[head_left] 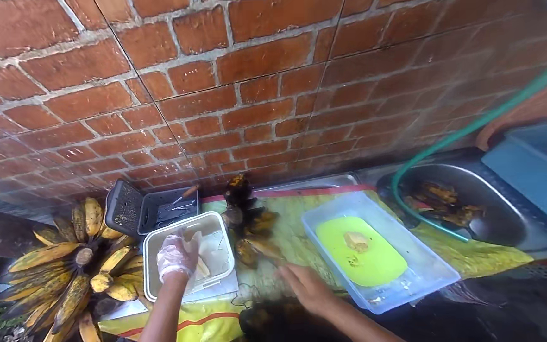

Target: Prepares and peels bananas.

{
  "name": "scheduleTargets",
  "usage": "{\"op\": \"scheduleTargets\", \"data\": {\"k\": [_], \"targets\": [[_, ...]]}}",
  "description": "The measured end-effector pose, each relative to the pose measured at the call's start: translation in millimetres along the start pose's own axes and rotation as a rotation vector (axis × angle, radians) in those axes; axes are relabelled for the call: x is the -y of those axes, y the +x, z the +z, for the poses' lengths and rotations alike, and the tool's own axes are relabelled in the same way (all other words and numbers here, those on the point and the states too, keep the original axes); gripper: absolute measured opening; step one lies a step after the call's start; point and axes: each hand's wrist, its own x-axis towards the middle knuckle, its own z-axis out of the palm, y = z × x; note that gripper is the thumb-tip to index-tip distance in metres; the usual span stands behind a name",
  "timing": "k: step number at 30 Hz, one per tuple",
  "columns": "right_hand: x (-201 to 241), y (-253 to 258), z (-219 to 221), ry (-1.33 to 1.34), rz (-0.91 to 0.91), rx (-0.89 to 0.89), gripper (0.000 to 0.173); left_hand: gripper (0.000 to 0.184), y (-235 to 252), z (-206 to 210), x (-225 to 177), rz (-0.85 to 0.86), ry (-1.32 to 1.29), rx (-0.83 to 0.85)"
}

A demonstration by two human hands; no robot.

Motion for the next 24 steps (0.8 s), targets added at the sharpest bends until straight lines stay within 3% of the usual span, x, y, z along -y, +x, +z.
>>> {"op": "scheduleTargets", "data": {"k": [2, 4, 6, 9, 12, 19, 24], "targets": [[-9.0, 9.3, -18.8, -0.02, -0.019, -0.048, 0.056, 0.041, -32.7, 5.5, -35.9, 0.121, -0.255, -0.017], [-9.8, 29.1, -40.6, -0.102, -0.042, -0.078, 0.057, 0.031, -63.4, 26.2, -72.1, 0.146, -0.562, 0.134], [-5.0, 54.4, -64.6, -0.263, -0.02, -0.012, 0.056, 0.03, -84.8, 51.6, -105.6, 0.174, -0.709, 0.289], [-7.5, 91.5, -82.9, -0.524, 0.018, 0.091, 0.051, 0.035, -89.5, 79.6, -144.8, 0.211, -0.601, 0.416], [-17.1, 117.9, -91.8, -0.668, -0.071, 0.136, 0.049, 0.038, -74.9, 86.9, -174.3, 0.215, -0.421, 0.415], [-30.3, 128.2, -102.0, -0.697, -0.126, 0.128, 0.05, 0.037, -30.9, 71.5, -185.0, 0.071, -0.141, 0.273], [-39.7, 131.7, -120.1, -0.678, 0.007, 0.109, 0.054, 0.038, 7.2, 77.8, -202.3, 0.192, 0.147, 0.302]]}}
